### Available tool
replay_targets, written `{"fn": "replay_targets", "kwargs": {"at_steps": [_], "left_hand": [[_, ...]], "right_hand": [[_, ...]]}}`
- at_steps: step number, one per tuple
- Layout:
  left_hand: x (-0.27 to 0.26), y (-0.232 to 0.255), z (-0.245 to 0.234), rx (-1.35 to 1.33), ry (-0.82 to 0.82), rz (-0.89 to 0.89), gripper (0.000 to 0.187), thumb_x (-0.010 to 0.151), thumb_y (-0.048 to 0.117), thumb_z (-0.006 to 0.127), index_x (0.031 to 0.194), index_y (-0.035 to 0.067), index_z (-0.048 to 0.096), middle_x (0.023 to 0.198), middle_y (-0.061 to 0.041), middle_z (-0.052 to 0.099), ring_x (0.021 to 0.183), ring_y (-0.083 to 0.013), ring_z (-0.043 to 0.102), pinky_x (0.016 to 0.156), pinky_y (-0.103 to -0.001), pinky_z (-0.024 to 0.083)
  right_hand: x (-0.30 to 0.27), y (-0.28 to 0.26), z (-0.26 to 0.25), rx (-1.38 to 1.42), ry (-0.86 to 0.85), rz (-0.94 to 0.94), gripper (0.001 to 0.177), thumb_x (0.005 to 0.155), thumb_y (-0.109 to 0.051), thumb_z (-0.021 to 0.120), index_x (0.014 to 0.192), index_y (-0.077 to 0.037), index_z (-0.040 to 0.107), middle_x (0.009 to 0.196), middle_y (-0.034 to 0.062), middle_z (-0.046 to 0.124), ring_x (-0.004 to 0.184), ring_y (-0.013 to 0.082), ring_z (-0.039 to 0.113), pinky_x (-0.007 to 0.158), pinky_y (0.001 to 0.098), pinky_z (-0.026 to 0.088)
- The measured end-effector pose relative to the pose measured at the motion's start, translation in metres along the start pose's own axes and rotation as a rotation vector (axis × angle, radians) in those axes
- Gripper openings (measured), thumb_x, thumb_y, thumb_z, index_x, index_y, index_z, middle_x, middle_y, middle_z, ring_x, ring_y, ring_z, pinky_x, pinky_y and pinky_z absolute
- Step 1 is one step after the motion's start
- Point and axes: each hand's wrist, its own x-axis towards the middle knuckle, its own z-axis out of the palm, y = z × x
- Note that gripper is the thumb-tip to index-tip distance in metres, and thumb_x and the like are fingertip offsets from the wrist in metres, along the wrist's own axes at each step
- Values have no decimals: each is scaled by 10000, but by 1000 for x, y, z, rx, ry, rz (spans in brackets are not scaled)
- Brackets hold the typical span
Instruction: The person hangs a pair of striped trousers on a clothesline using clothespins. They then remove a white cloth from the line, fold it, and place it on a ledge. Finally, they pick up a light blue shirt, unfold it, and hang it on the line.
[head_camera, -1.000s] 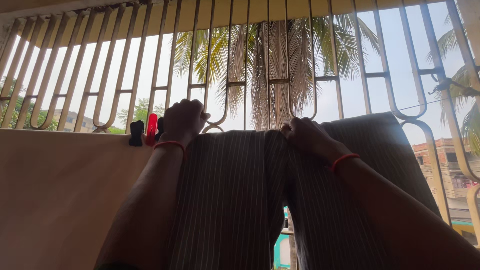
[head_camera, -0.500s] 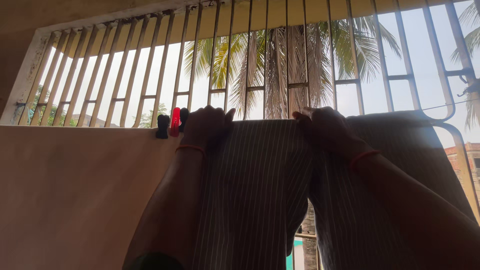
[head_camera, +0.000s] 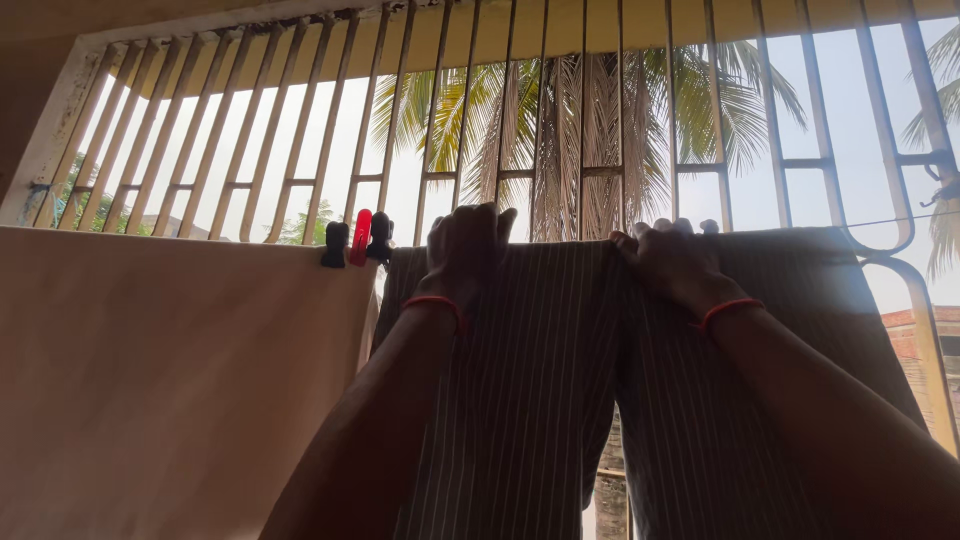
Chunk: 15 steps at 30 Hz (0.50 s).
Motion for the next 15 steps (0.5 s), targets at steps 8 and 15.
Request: {"fn": "replay_targets", "kwargs": {"at_steps": [8,15], "left_hand": [[-39,-10,57,152,334,518,796,934,693,414,1365,37,547,1318,-200,587,1286,-327,535,1059,-580,365],[-34,-56,65,116,161,247,751,992,707,381,1132,32,679,1068,-185,730,1056,-333,693,950,-477,526]], "right_hand": [[-20,16,-7,18,-36,-62,730,1014,-698,324,1129,-101,729,1149,172,754,1142,335,699,1062,492,485],[-41,53,-9,58,195,-390,510,1036,-461,354,1027,-103,717,990,171,725,984,358,699,901,478,530]]}}
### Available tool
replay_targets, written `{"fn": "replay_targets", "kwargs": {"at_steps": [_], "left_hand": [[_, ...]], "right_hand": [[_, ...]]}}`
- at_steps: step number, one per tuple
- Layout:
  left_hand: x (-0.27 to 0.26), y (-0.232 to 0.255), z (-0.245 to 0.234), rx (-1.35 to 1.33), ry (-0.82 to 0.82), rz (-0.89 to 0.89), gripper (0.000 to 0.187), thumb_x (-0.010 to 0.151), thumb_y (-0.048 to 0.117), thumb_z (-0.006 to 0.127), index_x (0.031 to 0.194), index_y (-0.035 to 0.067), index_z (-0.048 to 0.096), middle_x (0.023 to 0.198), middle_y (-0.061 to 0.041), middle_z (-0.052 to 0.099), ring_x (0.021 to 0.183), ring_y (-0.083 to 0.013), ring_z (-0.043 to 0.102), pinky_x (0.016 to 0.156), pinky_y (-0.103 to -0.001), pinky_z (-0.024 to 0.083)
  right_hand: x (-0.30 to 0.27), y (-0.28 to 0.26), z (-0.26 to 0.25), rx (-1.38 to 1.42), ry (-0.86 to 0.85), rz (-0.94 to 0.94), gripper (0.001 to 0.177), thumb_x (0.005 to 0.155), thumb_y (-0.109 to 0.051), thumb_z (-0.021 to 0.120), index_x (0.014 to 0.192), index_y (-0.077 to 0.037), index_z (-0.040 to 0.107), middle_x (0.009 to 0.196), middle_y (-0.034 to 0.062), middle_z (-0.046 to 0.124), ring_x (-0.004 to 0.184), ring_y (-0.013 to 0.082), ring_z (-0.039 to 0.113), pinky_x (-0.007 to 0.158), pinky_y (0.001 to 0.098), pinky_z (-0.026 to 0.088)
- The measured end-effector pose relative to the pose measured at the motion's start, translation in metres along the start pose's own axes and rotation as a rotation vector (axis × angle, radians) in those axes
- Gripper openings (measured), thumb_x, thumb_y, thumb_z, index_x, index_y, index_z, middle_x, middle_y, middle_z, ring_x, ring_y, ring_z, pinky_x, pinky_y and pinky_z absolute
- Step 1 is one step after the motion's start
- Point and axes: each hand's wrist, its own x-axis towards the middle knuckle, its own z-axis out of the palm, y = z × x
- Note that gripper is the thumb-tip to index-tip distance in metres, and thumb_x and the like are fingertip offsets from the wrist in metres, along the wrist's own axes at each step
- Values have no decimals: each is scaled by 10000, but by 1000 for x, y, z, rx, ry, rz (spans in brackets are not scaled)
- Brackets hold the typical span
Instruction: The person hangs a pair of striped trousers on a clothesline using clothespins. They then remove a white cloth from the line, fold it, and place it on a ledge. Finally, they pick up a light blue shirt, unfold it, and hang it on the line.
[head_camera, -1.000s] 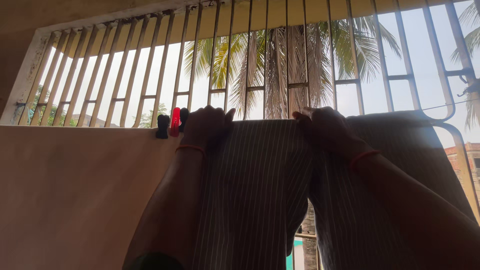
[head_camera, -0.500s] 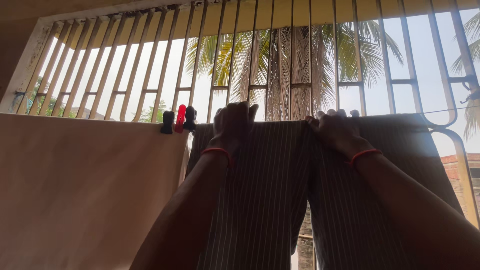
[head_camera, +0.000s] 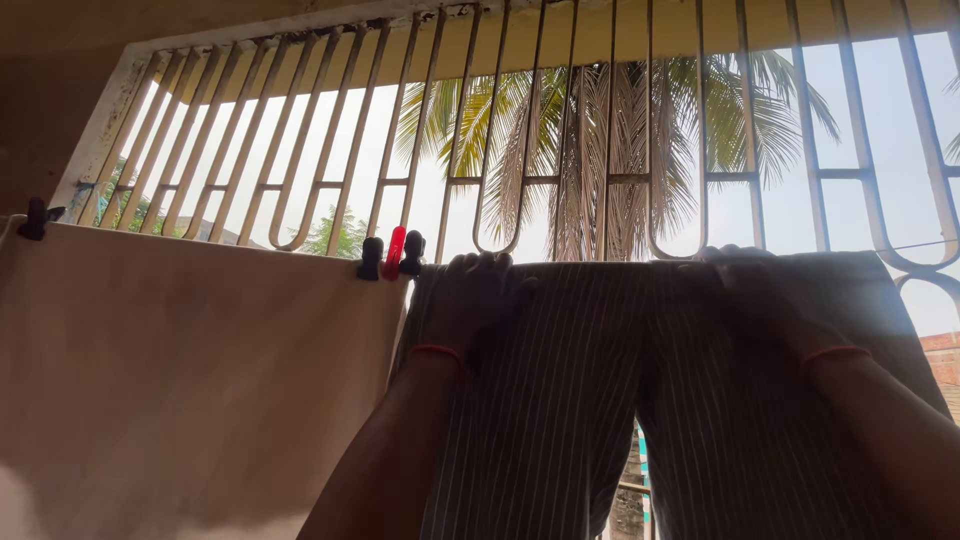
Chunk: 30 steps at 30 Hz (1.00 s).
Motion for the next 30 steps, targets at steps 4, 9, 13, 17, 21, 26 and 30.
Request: {"fn": "replay_targets", "kwargs": {"at_steps": [4,9,13,17,21,26,30], "left_hand": [[13,-6,-5,-43,10,-109,775,980,729,366,1016,42,723,940,-191,753,977,-354,724,923,-504,534],[17,11,-31,-93,-197,-294,774,1009,684,325,894,56,763,894,-208,745,923,-358,729,932,-517,530],[8,19,-36,-34,-126,-243,709,1034,619,346,894,61,760,859,-199,757,890,-340,746,992,-507,499],[4,16,-23,-24,23,-203,673,1012,604,388,867,59,756,852,-175,759,900,-343,731,941,-489,504],[-2,12,-29,-33,76,-159,660,1017,583,386,873,54,753,815,-170,754,852,-326,735,927,-485,504],[1,21,-51,47,-40,-208,719,1045,582,333,800,61,765,745,-190,733,773,-344,740,912,-492,527],[20,22,-76,135,-199,-250,801,1044,635,276,793,54,766,741,-219,718,766,-377,737,779,-520,580]], "right_hand": [[-13,23,-13,-245,-49,50,438,1074,-379,346,1057,-96,680,1012,117,737,977,283,734,896,403,579],[-41,61,-32,-308,-161,301,422,1060,-374,373,1087,-85,679,1049,138,727,992,297,731,904,429,569],[-33,107,-26,-195,-235,307,384,1046,-297,368,1064,-91,691,1016,152,724,998,309,722,968,445,545],[-45,127,-21,-105,-207,410,357,1067,-292,382,1123,-96,674,1051,157,710,1035,327,700,996,465,523],[-54,113,-22,-149,-150,419,320,1046,-298,425,1198,-124,646,1077,141,690,1067,320,674,978,477,508],[-56,123,-22,-272,-81,412,337,1020,-305,480,1293,-158,611,1110,121,666,1108,310,641,956,493,488],[-62,147,-6,-437,-14,357,395,999,-311,523,1368,-186,582,1136,105,646,1141,303,615,938,506,472]]}}
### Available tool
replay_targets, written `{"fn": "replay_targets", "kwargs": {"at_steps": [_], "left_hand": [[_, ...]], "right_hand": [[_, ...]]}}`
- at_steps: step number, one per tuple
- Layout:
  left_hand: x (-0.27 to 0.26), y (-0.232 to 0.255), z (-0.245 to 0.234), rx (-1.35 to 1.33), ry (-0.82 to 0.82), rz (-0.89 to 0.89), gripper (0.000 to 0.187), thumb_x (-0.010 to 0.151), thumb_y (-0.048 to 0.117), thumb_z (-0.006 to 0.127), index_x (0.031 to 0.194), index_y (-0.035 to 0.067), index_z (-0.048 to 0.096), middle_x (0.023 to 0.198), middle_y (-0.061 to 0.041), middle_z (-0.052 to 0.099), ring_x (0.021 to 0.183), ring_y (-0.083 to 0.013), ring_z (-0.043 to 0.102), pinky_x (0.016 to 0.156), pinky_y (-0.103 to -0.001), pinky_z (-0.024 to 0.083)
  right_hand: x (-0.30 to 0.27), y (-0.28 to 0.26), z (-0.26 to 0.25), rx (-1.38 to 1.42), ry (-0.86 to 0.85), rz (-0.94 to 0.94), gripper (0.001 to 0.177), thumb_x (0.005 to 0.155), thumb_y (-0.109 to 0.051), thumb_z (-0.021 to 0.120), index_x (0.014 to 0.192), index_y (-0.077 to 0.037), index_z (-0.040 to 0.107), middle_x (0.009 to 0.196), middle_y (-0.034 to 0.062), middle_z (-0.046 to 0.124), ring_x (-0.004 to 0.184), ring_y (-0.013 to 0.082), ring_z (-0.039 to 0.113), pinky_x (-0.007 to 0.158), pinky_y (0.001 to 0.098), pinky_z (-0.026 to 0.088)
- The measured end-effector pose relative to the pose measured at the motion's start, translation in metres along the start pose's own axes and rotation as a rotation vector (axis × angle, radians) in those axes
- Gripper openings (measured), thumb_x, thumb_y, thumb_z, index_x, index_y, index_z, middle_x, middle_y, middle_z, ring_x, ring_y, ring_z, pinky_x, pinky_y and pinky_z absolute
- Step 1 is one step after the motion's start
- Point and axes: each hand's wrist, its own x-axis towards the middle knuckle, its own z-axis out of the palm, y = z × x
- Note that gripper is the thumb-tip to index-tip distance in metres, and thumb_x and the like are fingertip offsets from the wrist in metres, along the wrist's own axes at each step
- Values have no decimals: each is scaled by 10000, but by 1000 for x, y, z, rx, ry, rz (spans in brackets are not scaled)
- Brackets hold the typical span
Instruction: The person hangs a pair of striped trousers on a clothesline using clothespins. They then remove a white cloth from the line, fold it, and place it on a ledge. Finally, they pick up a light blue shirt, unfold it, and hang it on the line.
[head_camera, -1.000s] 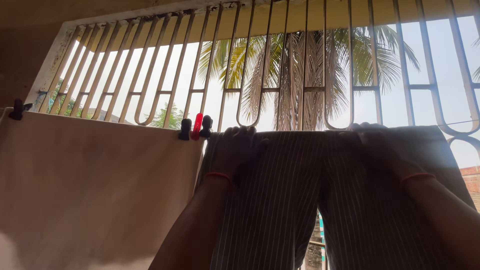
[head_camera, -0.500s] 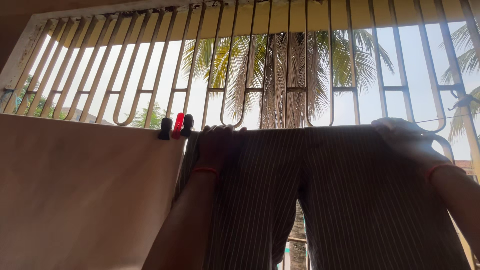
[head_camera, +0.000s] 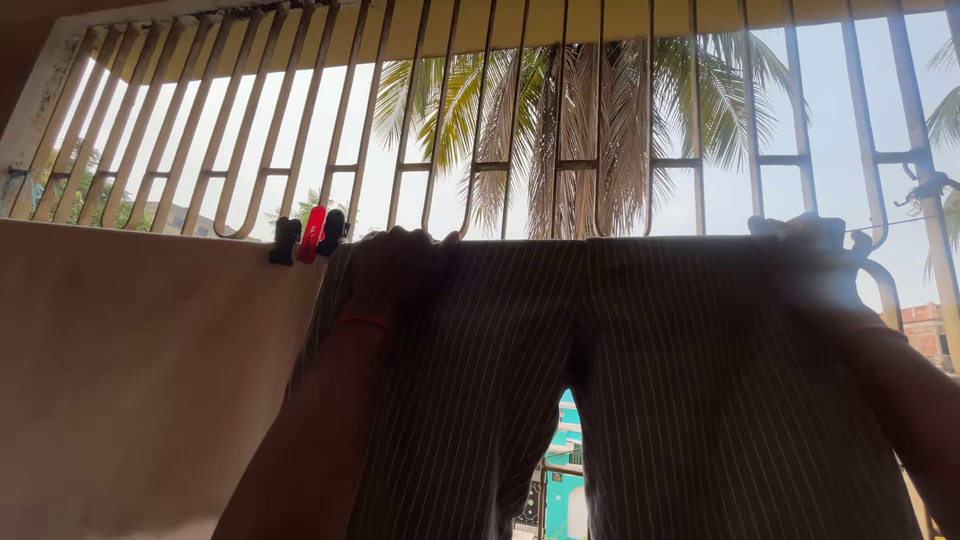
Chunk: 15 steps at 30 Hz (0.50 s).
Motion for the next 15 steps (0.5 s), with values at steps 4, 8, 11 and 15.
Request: {"fn": "replay_targets", "kwargs": {"at_steps": [4,8,11,15], "left_hand": [[-2,2,-10,31,-71,-57,837,1034,654,239,806,41,761,753,-209,739,790,-343,762,712,-501,617],[1,8,6,13,53,-27,792,1035,644,284,839,51,770,787,-222,727,830,-381,741,798,-532,576],[8,25,26,-30,49,-69,713,1030,606,329,926,48,761,912,-216,734,951,-373,722,959,-555,502],[14,58,22,-153,70,-127,568,1008,504,385,1026,56,734,1058,-160,724,1118,-333,660,1093,-652,313]], "right_hand": [[5,23,20,-218,68,-123,400,991,-320,556,1351,-156,615,1022,52,678,976,238,675,860,421,518],[18,17,47,-172,68,-170,321,926,-303,608,1183,-120,666,909,43,690,808,206,689,762,398,534],[17,28,49,-142,46,-178,255,865,-279,654,1047,-108,702,833,50,693,712,196,686,700,391,544],[31,-9,1,-252,222,-88,114,1001,-163,614,1028,-170,725,922,30,716,883,216,685,847,475,500]]}}
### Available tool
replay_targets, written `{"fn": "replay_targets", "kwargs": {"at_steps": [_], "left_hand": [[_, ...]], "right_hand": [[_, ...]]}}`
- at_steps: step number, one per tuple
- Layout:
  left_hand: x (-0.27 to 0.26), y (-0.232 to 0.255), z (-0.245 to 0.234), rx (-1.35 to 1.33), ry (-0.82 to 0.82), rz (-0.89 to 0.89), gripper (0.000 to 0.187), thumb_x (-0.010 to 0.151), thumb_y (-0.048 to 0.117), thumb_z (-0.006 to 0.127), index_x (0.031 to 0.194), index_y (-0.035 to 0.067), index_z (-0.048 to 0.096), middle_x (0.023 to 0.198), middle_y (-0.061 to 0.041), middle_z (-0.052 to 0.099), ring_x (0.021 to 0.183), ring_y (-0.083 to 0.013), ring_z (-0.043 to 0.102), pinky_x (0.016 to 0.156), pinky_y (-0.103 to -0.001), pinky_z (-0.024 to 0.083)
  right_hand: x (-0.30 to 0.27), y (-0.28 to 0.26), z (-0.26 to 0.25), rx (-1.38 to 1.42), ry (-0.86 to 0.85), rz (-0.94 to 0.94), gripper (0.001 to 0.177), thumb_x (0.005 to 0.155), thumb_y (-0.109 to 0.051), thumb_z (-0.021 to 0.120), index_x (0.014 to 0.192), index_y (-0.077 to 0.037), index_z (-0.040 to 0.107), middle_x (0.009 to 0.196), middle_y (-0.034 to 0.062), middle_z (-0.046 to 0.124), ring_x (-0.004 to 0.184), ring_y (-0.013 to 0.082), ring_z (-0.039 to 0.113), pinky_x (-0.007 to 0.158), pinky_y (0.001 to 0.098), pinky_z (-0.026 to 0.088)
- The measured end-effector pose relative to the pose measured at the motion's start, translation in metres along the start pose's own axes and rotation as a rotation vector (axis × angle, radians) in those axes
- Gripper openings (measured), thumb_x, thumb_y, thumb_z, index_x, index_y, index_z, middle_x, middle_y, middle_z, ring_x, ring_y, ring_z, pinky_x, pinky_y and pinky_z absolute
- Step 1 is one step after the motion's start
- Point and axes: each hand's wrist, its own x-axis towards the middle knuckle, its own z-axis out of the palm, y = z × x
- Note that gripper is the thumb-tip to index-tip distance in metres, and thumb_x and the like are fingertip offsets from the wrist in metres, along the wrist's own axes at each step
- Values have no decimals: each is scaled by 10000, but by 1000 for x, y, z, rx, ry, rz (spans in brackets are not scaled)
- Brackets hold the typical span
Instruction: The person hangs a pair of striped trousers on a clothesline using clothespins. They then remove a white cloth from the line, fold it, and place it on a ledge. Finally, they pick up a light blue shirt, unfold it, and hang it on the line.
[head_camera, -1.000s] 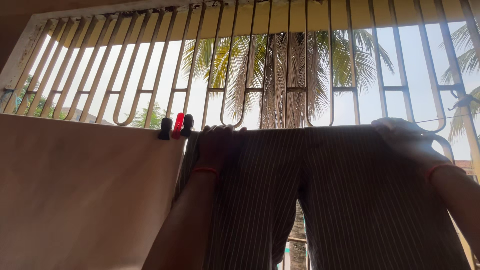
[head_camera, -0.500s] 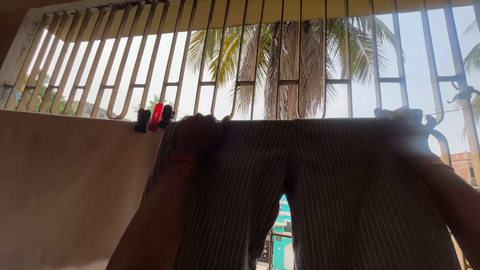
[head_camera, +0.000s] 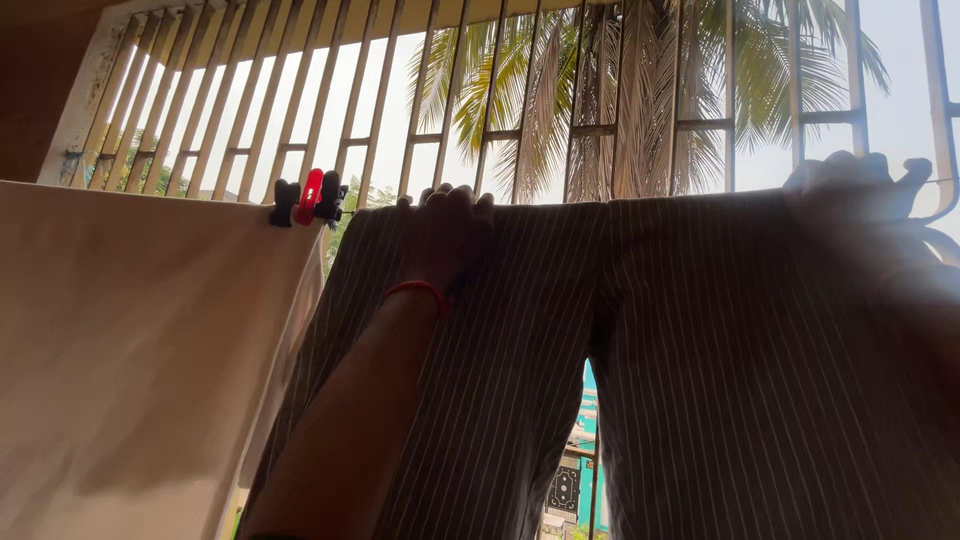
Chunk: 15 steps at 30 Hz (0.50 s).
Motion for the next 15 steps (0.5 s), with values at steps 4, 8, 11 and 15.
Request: {"fn": "replay_targets", "kwargs": {"at_steps": [4,8,11,15], "left_hand": [[-8,61,0,-80,110,116,508,1040,472,399,1044,70,710,1090,-131,719,1145,-302,652,1123,-667,294],[-20,115,10,-218,194,346,420,1010,403,475,1162,63,670,1093,-118,719,1124,-284,657,1097,-616,341],[-23,117,8,-128,110,373,342,985,310,480,1161,89,672,1075,-91,733,1106,-272,670,1103,-618,348],[-30,59,5,82,84,387,377,1040,359,449,1161,76,667,1062,-150,722,1050,-301,687,983,-555,443]], "right_hand": [[-7,-29,-102,749,267,41,181,989,-143,641,1118,-31,701,1117,210,678,1115,448,575,963,494,386],[28,-105,-138,991,320,-164,250,1052,-207,587,1220,-38,663,1262,191,684,1198,347,633,1078,459,424],[38,-153,-148,1036,88,-158,347,1076,-263,443,1234,-48,666,1239,155,713,1151,301,660,1077,522,401],[23,-165,-145,914,-200,-115,487,1053,-474,428,1165,-78,687,1163,125,726,1159,286,621,1105,564,351]]}}
